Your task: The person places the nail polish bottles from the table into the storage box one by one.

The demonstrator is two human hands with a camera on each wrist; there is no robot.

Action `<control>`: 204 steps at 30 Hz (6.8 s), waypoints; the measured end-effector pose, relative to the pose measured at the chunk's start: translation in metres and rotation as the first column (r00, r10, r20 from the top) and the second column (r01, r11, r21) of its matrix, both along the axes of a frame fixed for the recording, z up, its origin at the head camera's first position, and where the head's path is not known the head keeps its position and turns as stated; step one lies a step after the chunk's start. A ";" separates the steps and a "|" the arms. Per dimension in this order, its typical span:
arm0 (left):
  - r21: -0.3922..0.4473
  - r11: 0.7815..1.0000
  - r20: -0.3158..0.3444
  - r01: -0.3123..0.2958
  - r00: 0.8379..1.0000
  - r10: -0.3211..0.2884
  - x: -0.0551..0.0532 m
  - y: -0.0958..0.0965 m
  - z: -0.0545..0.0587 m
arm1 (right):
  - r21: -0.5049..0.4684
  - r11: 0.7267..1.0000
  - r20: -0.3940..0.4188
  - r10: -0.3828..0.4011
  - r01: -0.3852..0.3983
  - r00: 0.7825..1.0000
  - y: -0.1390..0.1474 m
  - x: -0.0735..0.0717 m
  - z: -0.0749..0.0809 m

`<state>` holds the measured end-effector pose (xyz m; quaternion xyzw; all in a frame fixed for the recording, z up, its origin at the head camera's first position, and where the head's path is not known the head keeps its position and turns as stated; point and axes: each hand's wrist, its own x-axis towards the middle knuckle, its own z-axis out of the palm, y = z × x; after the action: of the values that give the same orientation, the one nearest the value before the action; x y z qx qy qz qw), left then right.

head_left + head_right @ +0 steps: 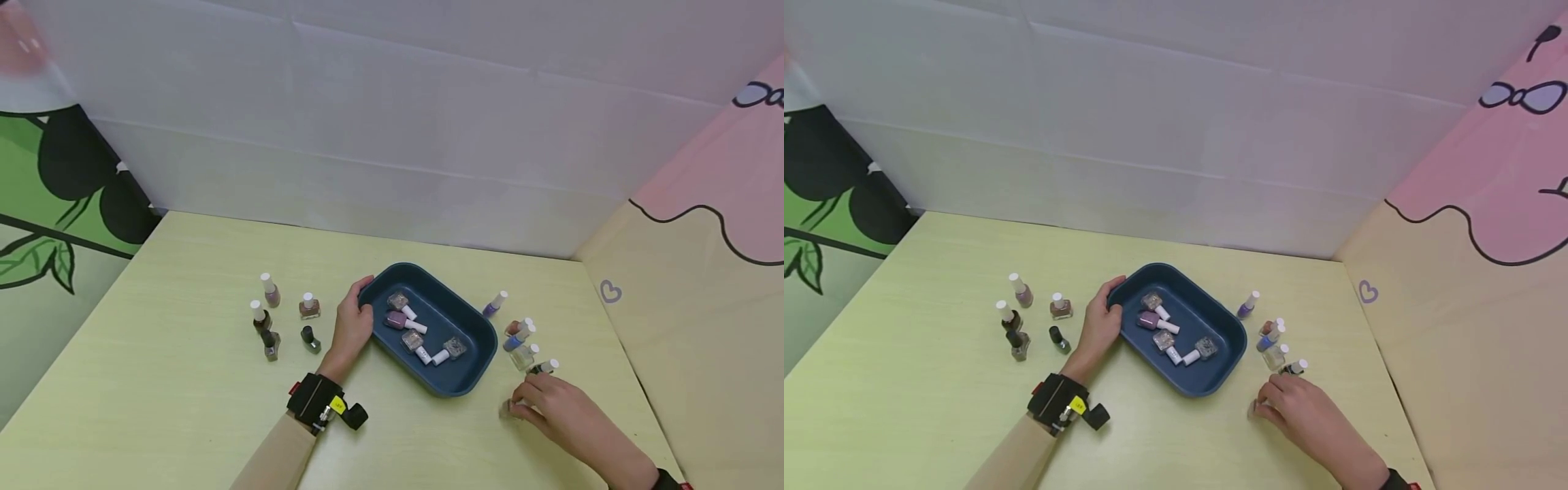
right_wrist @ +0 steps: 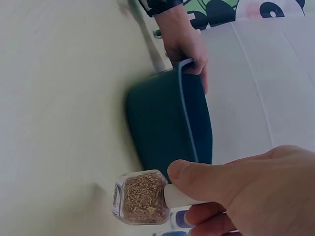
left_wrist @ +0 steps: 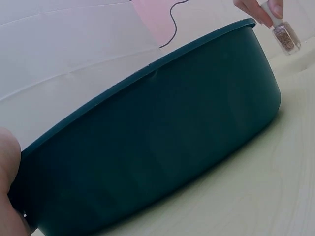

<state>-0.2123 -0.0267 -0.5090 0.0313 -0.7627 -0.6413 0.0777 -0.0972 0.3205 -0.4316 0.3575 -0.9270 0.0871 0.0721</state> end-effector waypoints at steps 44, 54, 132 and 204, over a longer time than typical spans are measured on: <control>-0.009 1.000 -0.016 -0.002 1.000 0.002 0.001 0.001 0.001 | 0.028 0.999 0.292 -0.047 0.040 0.955 -0.072 -0.113 0.059; -0.019 1.000 -0.038 -0.008 0.999 0.007 0.000 0.000 0.000 | -0.061 0.997 0.251 -0.029 0.045 0.968 -0.106 -0.147 0.031; -0.033 0.999 -0.041 -0.007 0.999 0.006 -0.001 0.000 -0.002 | 0.045 0.997 0.338 -0.067 0.055 0.939 -0.121 -0.144 -0.023; -0.023 1.000 -0.002 -0.001 1.000 0.001 -0.003 -0.002 -0.006 | -0.151 0.920 -0.081 -0.376 0.361 0.923 0.041 -0.022 -0.030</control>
<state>-0.2155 -0.0286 -0.5151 0.0303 -0.7698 -0.6327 0.0791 -0.1194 0.3612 -0.4613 0.1750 -0.9646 0.1142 0.1610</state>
